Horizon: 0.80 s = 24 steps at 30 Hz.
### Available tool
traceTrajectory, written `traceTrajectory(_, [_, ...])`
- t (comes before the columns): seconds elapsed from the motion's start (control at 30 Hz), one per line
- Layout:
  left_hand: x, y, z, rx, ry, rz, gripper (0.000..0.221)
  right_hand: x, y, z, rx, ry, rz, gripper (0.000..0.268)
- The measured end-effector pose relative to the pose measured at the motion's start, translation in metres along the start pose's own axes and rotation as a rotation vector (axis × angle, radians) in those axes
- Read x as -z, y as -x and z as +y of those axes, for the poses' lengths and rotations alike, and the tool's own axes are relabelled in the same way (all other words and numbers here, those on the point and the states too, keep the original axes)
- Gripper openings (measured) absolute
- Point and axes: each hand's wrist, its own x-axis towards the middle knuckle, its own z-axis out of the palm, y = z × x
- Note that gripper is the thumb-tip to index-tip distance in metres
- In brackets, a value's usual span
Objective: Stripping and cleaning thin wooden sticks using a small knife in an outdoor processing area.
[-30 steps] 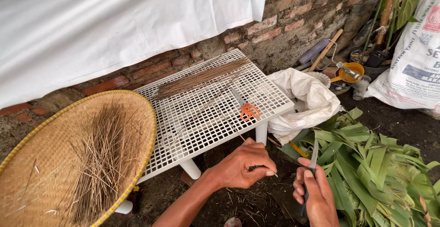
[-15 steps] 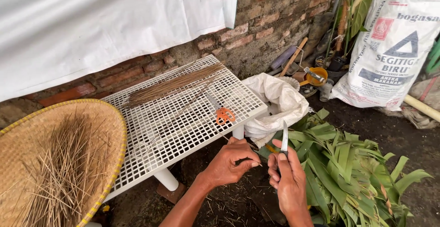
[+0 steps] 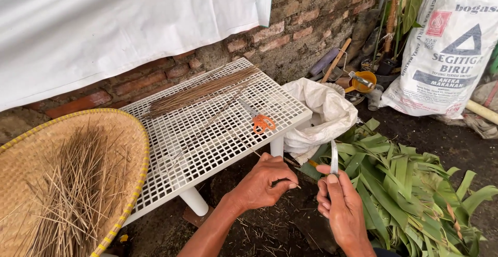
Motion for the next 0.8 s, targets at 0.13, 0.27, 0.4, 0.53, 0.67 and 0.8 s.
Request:
traceTrajectory(0.13, [-0.006,0.004,0.007,-0.081,-0.066,-0.065,0.012,0.010,-0.002,0.010,0.049,-0.018,-0.006,0.029])
traceTrajectory(0.27, [-0.031,0.006,0.021,-0.322,-0.117,-0.144,0.019,0.023,-0.021,0.009,0.097,0.091,0.034,0.025])
traceTrajectory(0.4, [-0.048,0.009,0.044,-0.443,-0.196,-0.184,0.020,0.017,-0.050,-0.023,0.104,0.161,0.027,0.025])
traceTrajectory(0.53, [-0.055,0.000,0.039,-0.361,-0.338,-0.306,0.009,-0.001,-0.067,-0.058,-0.047,0.147,-0.031,0.036])
traceTrajectory(0.67, [-0.039,-0.010,0.011,-0.271,-0.433,-0.107,0.017,0.017,-0.070,-0.032,-0.038,0.114,0.055,0.033])
traceTrajectory(0.8, [-0.012,-0.011,0.001,-0.211,-0.350,0.023,0.012,0.012,-0.049,-0.012,-0.172,0.147,0.072,0.031])
